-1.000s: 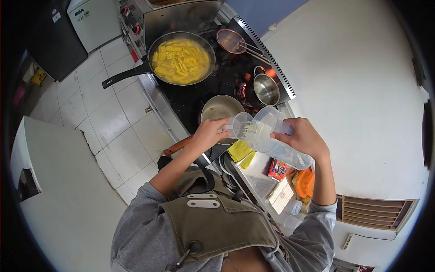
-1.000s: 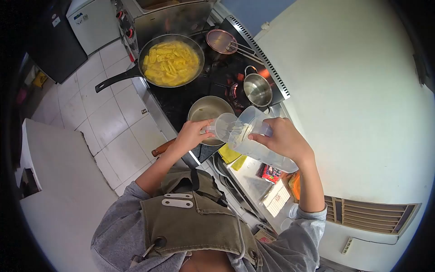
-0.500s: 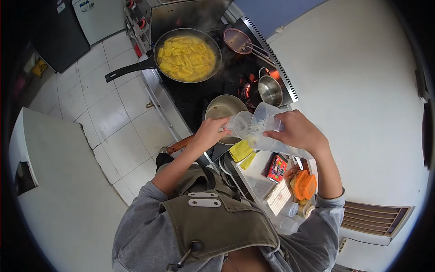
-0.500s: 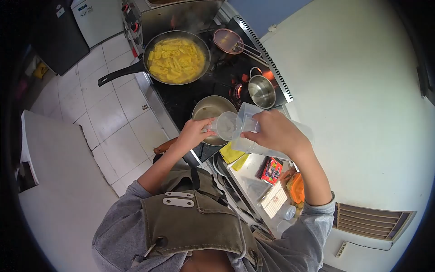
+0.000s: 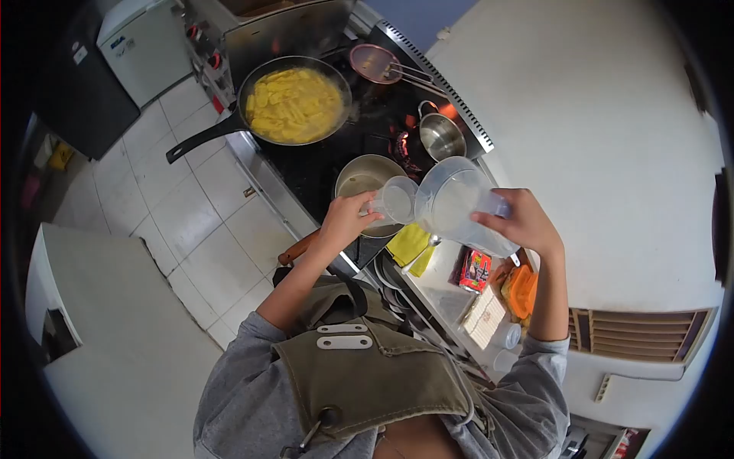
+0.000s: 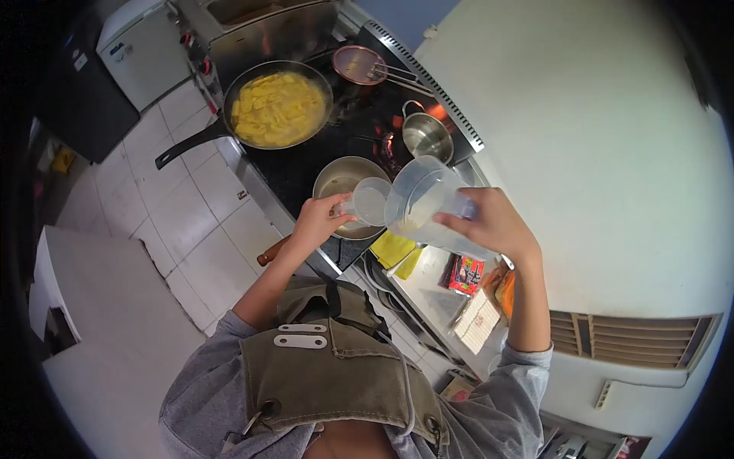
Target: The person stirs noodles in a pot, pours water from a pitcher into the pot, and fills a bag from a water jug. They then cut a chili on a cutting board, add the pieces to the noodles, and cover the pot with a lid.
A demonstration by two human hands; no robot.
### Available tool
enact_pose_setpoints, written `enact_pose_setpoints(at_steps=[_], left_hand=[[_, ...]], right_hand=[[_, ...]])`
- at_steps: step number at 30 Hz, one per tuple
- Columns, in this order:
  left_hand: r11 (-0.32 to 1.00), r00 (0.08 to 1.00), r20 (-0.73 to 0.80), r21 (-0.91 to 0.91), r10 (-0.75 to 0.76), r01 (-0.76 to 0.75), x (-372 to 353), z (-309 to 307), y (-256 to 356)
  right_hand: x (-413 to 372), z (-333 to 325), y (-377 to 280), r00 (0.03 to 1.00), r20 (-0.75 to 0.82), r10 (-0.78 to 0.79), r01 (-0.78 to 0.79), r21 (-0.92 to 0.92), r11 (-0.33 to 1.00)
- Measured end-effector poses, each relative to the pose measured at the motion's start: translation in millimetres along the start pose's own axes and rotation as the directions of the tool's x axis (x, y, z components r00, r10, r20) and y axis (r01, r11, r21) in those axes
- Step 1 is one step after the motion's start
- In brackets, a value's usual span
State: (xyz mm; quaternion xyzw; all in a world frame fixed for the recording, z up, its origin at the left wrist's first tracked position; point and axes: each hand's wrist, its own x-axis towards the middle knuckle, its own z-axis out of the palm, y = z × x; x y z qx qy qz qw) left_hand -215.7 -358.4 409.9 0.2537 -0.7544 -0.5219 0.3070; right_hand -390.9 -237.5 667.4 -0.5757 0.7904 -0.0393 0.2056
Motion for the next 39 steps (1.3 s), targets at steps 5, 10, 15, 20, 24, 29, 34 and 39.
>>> enact_pose_setpoints(at_steps=[5, 10, 15, 20, 24, 29, 34, 39], left_hand=[[0.956, 0.99, 0.105, 0.287, -0.092, 0.058, 14, -12, 34], [0.922, 0.984, 0.173, 0.387, -0.046, -0.025, 30, -4, 35], [0.878, 0.972, 0.224, 0.475, -0.065, -0.051, 42, 16, 42], [0.747, 0.956, 0.281, 0.653, -0.083, -0.127, 53, 36, 42], [0.581, 0.936, 0.344, 0.777, -0.07, -0.242, 57, 53, 43], [0.423, 0.893, 0.449, 0.807, 0.014, -0.413, 65, 71, 27], [0.169, 0.801, 0.595, 0.785, 0.062, -0.596, 61, 87, 40], [-0.087, 0.692, 0.722, 0.689, -0.01, -0.72, 54, 102, 42]], right_hand=[[-74, 37, 93, 0.886, -0.182, 0.427, -0.262, 0.563, 0.784], [-143, 77, 110, 0.797, -0.248, 0.55, -0.29, 0.642, 0.71], [-191, 113, 117, 0.703, -0.226, 0.674, -0.368, 0.696, 0.617], [-220, 132, 116, 0.666, -0.173, 0.725, -0.34, 0.795, 0.502], [-235, 146, 120, 0.639, -0.172, 0.75, -0.332, 0.818, 0.471], [-250, 163, 131, 0.624, -0.222, 0.749, -0.271, 0.838, 0.474], [-253, 182, 143, 0.569, -0.27, 0.776, -0.27, 0.83, 0.487], [-238, 231, 172, 0.484, -0.359, 0.798, -0.197, 0.843, 0.5]])
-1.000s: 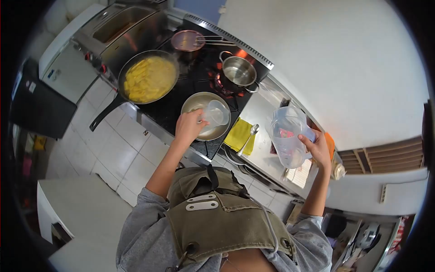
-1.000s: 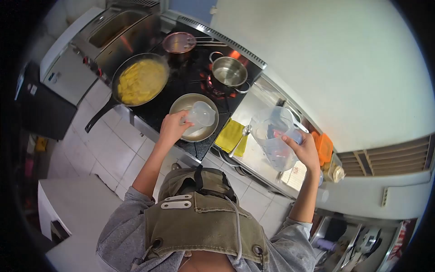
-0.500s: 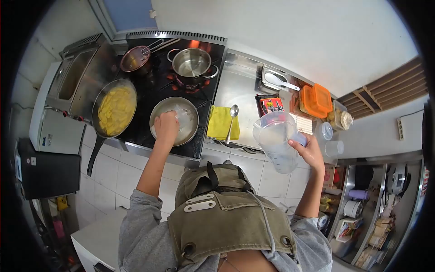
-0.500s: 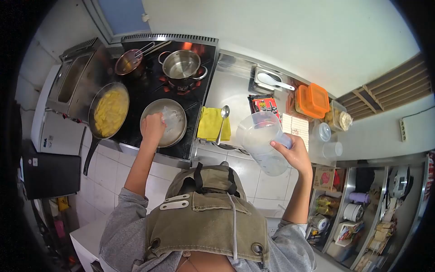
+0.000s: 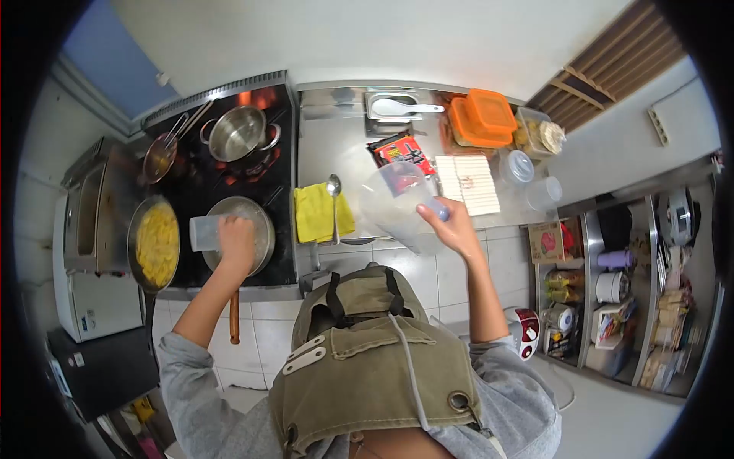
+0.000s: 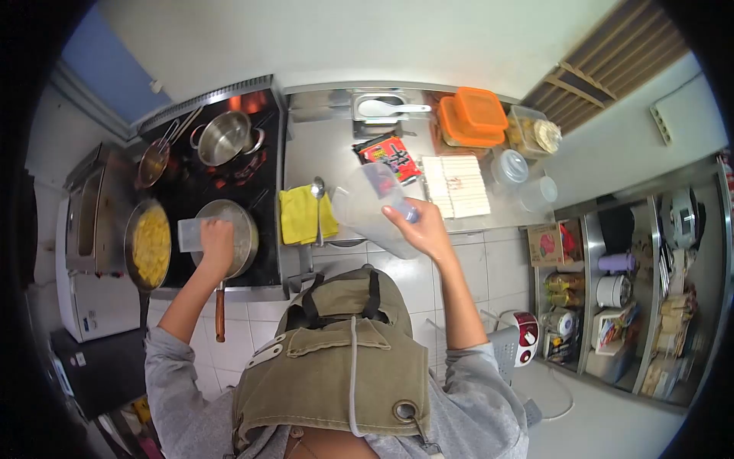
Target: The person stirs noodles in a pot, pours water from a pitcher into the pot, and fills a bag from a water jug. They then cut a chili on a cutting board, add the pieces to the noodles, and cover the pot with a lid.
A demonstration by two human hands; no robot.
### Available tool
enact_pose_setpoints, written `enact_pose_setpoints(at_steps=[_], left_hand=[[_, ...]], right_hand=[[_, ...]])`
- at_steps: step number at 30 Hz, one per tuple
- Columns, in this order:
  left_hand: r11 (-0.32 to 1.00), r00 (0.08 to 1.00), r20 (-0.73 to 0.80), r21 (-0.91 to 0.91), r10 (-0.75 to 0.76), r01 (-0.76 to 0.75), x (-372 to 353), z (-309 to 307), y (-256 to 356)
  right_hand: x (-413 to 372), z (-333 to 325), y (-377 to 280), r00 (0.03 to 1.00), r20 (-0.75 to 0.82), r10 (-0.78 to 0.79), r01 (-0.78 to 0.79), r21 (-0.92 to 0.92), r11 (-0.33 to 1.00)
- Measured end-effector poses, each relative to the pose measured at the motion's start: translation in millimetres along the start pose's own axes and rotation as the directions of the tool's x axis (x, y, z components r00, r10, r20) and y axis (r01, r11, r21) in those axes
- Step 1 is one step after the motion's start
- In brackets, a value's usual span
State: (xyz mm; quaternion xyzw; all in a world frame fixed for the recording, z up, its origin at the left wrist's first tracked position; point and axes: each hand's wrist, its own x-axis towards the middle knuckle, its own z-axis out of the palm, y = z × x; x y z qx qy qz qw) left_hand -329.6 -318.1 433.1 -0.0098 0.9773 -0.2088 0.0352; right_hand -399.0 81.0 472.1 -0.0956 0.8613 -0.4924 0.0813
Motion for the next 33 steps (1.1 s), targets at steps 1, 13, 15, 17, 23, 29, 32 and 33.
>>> enact_pose_setpoints(at_steps=[1, 13, 15, 17, 23, 29, 32, 33], left_hand=[[1.0, 1.0, -0.011, 0.004, 0.021, -0.021, -1, -2, 4], [0.92, 0.956, 0.023, -0.265, -0.294, 0.289, 1, -74, -19], [0.798, 0.939, -0.008, -0.529, -0.343, 0.287, -6, -73, -36], [0.632, 0.916, 0.019, -0.718, -0.401, 0.291, -14, -78, -35], [0.195, 0.936, -0.027, -0.98, -0.351, 0.045, -12, -127, 30], [-0.138, 0.945, -0.227, -0.955, -0.234, -0.263, 4, -215, 144], [-0.323, 0.949, -0.238, -0.899, -0.205, -0.295, 20, -190, 194], [-0.345, 0.958, -0.231, -0.897, -0.168, -0.277, 25, -180, 222]], right_hand=[[3, 7, 9, 0.999, -0.041, 0.003, -0.002, 0.032, 0.999], [2, 79, 114, 0.994, -0.102, 0.038, 0.031, 0.601, 0.798], [3, 87, 136, 0.997, -0.06, -0.051, 0.075, 0.538, 0.839], [2, 74, 129, 0.995, -0.075, -0.068, 0.098, 0.53, 0.842], [16, 83, 128, 0.96, -0.25, -0.127, 0.198, 0.284, 0.938], [-31, 25, 137, 0.944, -0.322, -0.067, 0.223, 0.477, 0.85], [-93, -37, 157, 0.97, -0.224, 0.092, 0.088, 0.68, 0.728], [-114, -50, 171, 0.944, -0.285, 0.169, 0.088, 0.707, 0.702]])
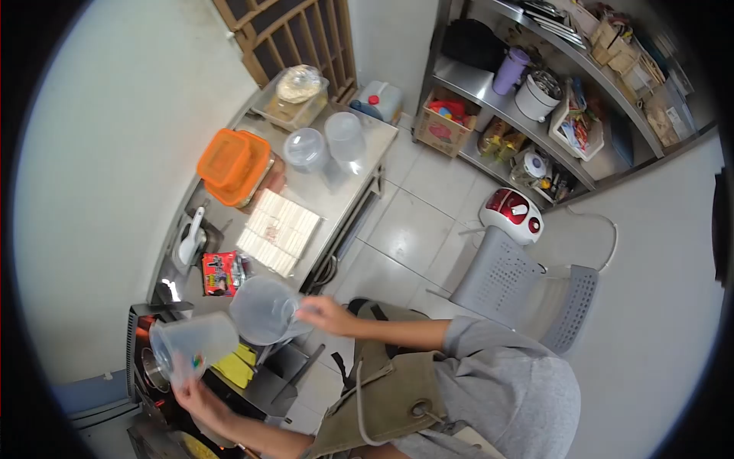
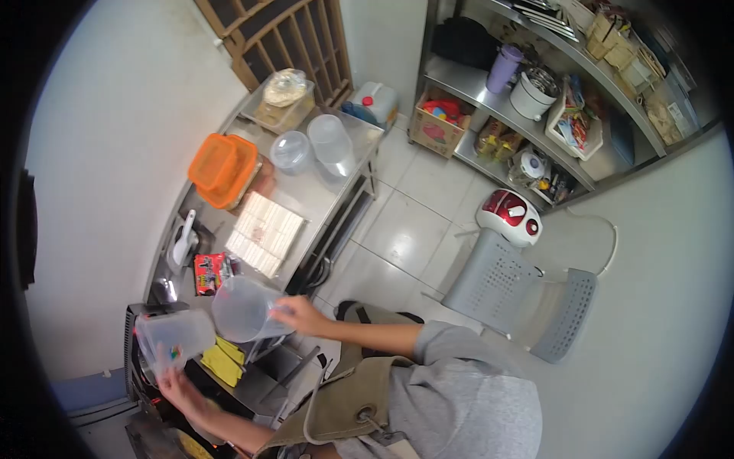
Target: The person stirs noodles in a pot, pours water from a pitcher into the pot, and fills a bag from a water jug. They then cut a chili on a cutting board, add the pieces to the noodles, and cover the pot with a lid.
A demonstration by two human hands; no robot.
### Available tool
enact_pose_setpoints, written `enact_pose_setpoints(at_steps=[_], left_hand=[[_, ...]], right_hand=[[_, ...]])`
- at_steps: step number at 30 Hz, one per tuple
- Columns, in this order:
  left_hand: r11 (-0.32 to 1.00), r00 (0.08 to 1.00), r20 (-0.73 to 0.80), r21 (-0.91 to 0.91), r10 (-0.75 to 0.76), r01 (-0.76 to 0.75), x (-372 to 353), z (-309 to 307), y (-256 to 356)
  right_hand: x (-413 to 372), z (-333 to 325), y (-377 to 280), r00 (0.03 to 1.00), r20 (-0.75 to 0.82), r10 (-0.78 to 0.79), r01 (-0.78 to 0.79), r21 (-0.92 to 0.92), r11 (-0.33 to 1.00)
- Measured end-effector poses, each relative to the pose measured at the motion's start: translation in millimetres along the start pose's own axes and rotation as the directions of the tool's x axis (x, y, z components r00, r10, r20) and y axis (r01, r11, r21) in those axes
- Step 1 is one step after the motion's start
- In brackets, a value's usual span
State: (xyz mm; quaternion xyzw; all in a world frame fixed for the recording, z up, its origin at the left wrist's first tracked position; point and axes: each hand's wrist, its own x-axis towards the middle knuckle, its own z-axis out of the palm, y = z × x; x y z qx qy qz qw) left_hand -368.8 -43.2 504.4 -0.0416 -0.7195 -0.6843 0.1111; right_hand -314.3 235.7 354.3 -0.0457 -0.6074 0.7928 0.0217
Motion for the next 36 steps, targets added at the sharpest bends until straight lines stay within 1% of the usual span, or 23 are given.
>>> enact_pose_setpoints(at_steps=[3, 5, 7, 11, 12, 15, 17, 19, 21, 22, 23, 24, 26, 27, 28, 29, 30, 31, 32, 33, 34, 35, 36], left_hand=[[0.976, 0.988, -0.001, 0.159, -0.152, 0.15, -4, 87, -51], [0.991, 0.988, -0.067, -0.019, -0.136, 0.135, -10, 168, -78], [0.971, 0.971, -0.082, 0.059, -0.225, 0.23, -8, 223, -108], [0.978, 0.989, -0.141, 0.194, -0.048, 0.075, 0, 328, -194], [0.975, 0.974, -0.217, 0.195, -0.063, 0.106, -1, 363, -184], [0.971, 0.916, -0.399, 0.229, 0.026, 0.073, 4, 420, -205], [0.97, 0.906, -0.422, 0.22, -0.004, 0.107, 10, 439, -216], [0.934, 0.884, -0.446, 0.235, -0.141, 0.268, 9, 427, -255], [0.97, 0.823, -0.554, 0.109, -0.121, 0.216, 11, 445, -261], [0.945, 0.773, -0.628, 0.192, -0.088, 0.264, 5, 459, -258], [0.909, 0.716, -0.696, 0.267, -0.047, 0.319, -4, 473, -252], [0.839, 0.716, -0.698, 0.394, 0.009, 0.374, -19, 492, -248], [0.773, 0.924, -0.365, 0.552, -0.113, 0.312, -66, 545, -245], [0.825, 0.978, -0.132, 0.526, -0.162, 0.208, -75, 588, -241], [0.853, 0.946, -0.025, 0.426, -0.322, 0.302, -84, 634, -238], [0.907, 0.935, 0.145, 0.33, -0.325, 0.264, -83, 667, -267], [0.917, 0.935, 0.177, 0.317, -0.307, 0.241, -68, 710, -293], [0.907, 0.915, 0.108, 0.219, -0.389, 0.36, -46, 754, -324], [0.934, 0.955, -0.016, 0.205, -0.295, 0.292, -13, 797, -366], [0.962, 0.949, -0.16, -0.047, -0.272, 0.268, 25, 837, -419], [0.977, 0.937, -0.28, -0.024, -0.208, 0.21, 72, 863, -462], [0.949, 0.835, -0.454, -0.099, -0.31, 0.298, 118, 884, -496], [0.94, 0.711, -0.615, -0.234, -0.342, 0.249, 160, 898, -541]], right_hand=[[-42, -81, 7, 0.95, -0.309, -0.048, 0.033, -0.053, 0.998], [-65, -149, 21, 0.904, -0.415, 0.099, -0.115, -0.014, 0.993], [-78, -198, -2, 0.746, -0.621, 0.242, -0.237, 0.092, 0.967], [-74, -308, 5, 0.54, -0.78, 0.316, -0.329, 0.15, 0.932], [-66, -335, 9, 0.468, -0.831, 0.302, -0.322, 0.158, 0.933], [-47, -423, 49, 0.472, -0.821, 0.321, -0.367, 0.149, 0.918], [-23, -472, 70, 0.498, -0.793, 0.352, -0.464, 0.099, 0.88], [4, -515, 96, 0.505, -0.741, 0.442, -0.551, 0.117, 0.826], [35, -554, 110, 0.451, -0.72, 0.528, -0.673, 0.114, 0.73], [59, -564, 97, 0.385, -0.709, 0.591, -0.767, 0.111, 0.632], [77, -576, 80, 0.44, -0.596, 0.672, -0.702, 0.238, 0.671], [92, -598, 97, 0.405, -0.557, 0.725, -0.738, 0.268, 0.619], [125, -633, 125, 0.343, -0.439, 0.83, -0.763, 0.385, 0.519], [144, -648, 137, 0.35, -0.433, 0.83, -0.775, 0.364, 0.517], [159, -660, 150, 0.34, -0.329, 0.881, -0.772, 0.437, 0.461], [173, -673, 165, 0.327, -0.22, 0.919, -0.769, 0.504, 0.394], [187, -686, 180, 0.329, -0.166, 0.93, -0.783, 0.503, 0.367], [199, -698, 196, 0.323, -0.162, 0.932, -0.791, 0.495, 0.36], [212, -709, 215, 0.338, -0.106, 0.935, -0.795, 0.5, 0.344], [223, -716, 234, 0.353, -0.047, 0.934, -0.796, 0.509, 0.327], [233, -718, 246, 0.405, -0.083, 0.911, -0.841, 0.356, 0.407], [239, -717, 260, 0.406, -0.079, 0.91, -0.839, 0.362, 0.406], [247, -715, 275, 0.398, -0.118, 0.91, -0.835, 0.363, 0.413]])
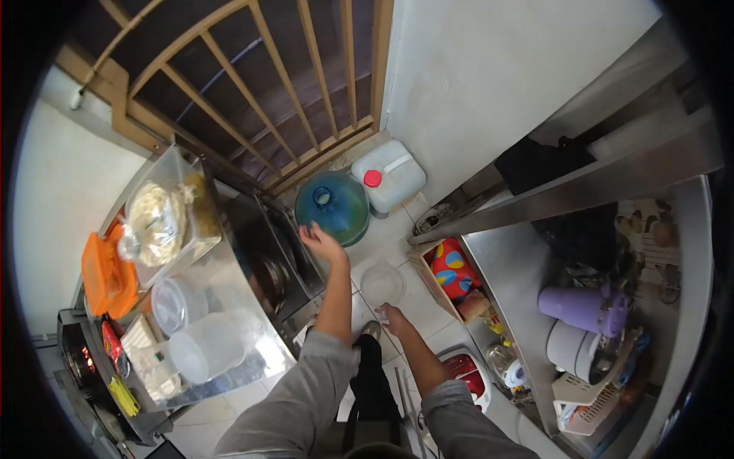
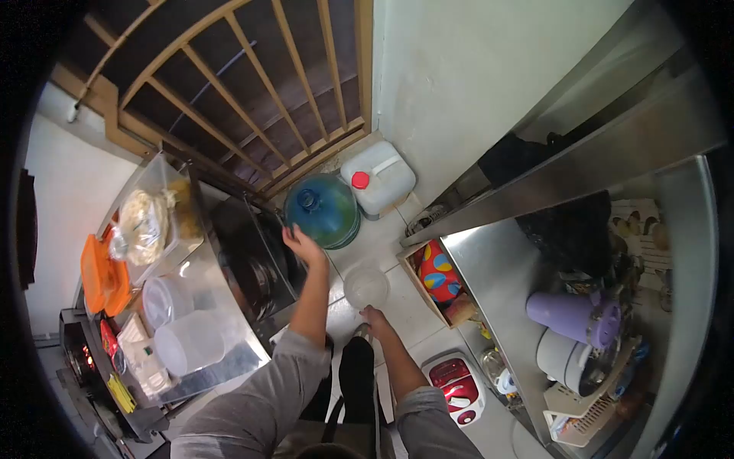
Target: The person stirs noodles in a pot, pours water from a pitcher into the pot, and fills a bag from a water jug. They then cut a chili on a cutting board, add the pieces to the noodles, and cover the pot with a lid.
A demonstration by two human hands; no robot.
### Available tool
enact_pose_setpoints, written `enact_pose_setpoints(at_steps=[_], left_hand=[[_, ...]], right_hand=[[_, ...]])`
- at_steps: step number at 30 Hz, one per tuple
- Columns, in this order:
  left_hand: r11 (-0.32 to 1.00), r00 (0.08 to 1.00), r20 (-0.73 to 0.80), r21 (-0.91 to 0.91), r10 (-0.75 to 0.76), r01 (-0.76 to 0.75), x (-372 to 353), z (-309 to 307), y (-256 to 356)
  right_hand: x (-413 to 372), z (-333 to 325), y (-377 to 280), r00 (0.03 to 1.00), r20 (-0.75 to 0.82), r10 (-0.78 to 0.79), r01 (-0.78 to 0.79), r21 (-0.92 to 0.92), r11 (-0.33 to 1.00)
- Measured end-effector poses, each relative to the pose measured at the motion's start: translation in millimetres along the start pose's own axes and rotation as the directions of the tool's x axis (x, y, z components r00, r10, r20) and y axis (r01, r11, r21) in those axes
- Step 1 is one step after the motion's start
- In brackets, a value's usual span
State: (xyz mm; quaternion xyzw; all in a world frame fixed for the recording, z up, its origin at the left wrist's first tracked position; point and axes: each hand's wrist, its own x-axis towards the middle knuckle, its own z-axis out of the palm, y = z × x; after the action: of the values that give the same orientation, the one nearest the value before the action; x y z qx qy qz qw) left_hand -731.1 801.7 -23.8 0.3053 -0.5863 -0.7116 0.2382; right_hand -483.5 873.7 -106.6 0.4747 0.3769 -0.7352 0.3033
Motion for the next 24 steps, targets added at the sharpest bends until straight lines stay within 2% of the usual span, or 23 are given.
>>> enact_pose_setpoints(at_steps=[1, 2, 3, 4, 5, 6, 7, 8, 9, 10, 11, 13, 14, 15, 17, 18, 19, 21, 22, 23, 24], left_hand=[[0.993, 0.983, -0.142, -0.028, -0.118, 0.115, 31, 27, -22], [0.97, 0.972, 0.018, -0.069, -0.233, 0.234, 56, 43, -32], [0.93, 0.923, 0.183, -0.085, -0.339, 0.359, 82, 51, -43], [0.827, 0.788, 0.312, -0.011, -0.531, 0.562, 119, 56, -62], [0.68, 0.596, 0.41, 0.088, -0.691, 0.728, 149, 57, -83], [0.539, 0.501, 0.209, 0.421, -0.84, 0.729, 160, 65, -69], [0.293, 0.437, -0.043, 0.684, -0.898, 0.669, 165, 69, -43], [0.277, 0.43, -0.051, 0.695, -0.901, 0.663, 169, 69, -35], [0.175, 0.294, -0.016, 0.773, -0.956, 0.61, 173, 70, -29], [0.08, 0.148, -0.001, 0.84, -0.989, 0.537, 175, 71, -26], [0.068, 0.147, -0.012, 0.847, -0.989, 0.527, 174, 69, -23], [0.208, 0.088, 0.189, 0.907, -0.978, 0.365, 173, 66, -21], [0.153, 0.018, 0.158, 0.913, -0.987, 0.378, 175, 65, -22], [0.146, 0.013, 0.152, 0.916, -0.988, 0.375, 168, 64, -21], [0.202, -0.054, 0.261, 0.848, -0.964, 0.489, 154, 57, -11], [0.184, -0.125, 0.322, 0.773, -0.938, 0.607, 159, 53, -19], [0.193, -0.123, 0.328, 0.778, -0.937, 0.598, 158, 53, -25], [0.091, -0.103, 0.379, 0.462, -0.92, 0.882, 154, 55, -33], [-0.064, -0.126, 0.252, 0.238, -0.96, 0.969, 149, 62, -29], [-0.062, -0.126, 0.253, 0.245, -0.959, 0.968, 150, 65, -32], [-0.06, -0.104, 0.28, 0.159, -0.954, 0.985, 152, 62, -47]], right_hand=[[12, 2, 1, 0.999, -0.046, -0.005, 0.006, 0.001, 1.0], [-5, 15, -14, 0.997, -0.072, -0.011, 0.009, -0.029, 1.0], [3, 15, -11, 0.996, -0.086, -0.005, 0.004, -0.015, 1.0], [9, 11, -9, 0.996, -0.057, -0.068, 0.068, 0.004, 0.998], [14, 5, -5, 0.991, -0.031, -0.127, 0.127, 0.019, 0.992], [21, 3, -6, 0.995, -0.041, -0.094, 0.096, 0.032, 0.995], [22, -3, -4, 0.995, -0.054, -0.079, 0.081, 0.048, 0.996], [21, -6, -5, 0.996, -0.012, -0.085, 0.085, 0.063, 0.994], [21, -5, -6, 0.995, 0.032, -0.094, 0.091, 0.083, 0.992], [22, -5, -4, 0.994, -0.033, -0.101, 0.104, 0.085, 0.991], [24, -3, -3, 0.995, -0.035, -0.094, 0.097, 0.1, 0.99], [38, -6, 5, 0.997, -0.067, -0.046, 0.053, 0.115, 0.992], [46, -4, 13, 0.989, -0.12, -0.083, 0.099, 0.14, 0.985], [44, -3, 16, 0.989, -0.125, -0.078, 0.096, 0.146, 0.985], [39, 2, 18, 0.987, -0.08, -0.136, 0.148, 0.169, 0.974], [39, 5, 16, 0.986, -0.077, -0.148, 0.159, 0.172, 0.972], [39, 7, 18, 0.986, -0.1, -0.132, 0.149, 0.184, 0.972], [40, 11, 25, 0.985, -0.123, -0.118, 0.142, 0.204, 0.969], [40, 9, 29, 0.986, -0.125, -0.112, 0.132, 0.173, 0.976], [42, 9, 32, 0.986, -0.127, -0.107, 0.125, 0.143, 0.982], [46, 9, 39, 0.982, -0.154, -0.106, 0.123, 0.109, 0.986]])
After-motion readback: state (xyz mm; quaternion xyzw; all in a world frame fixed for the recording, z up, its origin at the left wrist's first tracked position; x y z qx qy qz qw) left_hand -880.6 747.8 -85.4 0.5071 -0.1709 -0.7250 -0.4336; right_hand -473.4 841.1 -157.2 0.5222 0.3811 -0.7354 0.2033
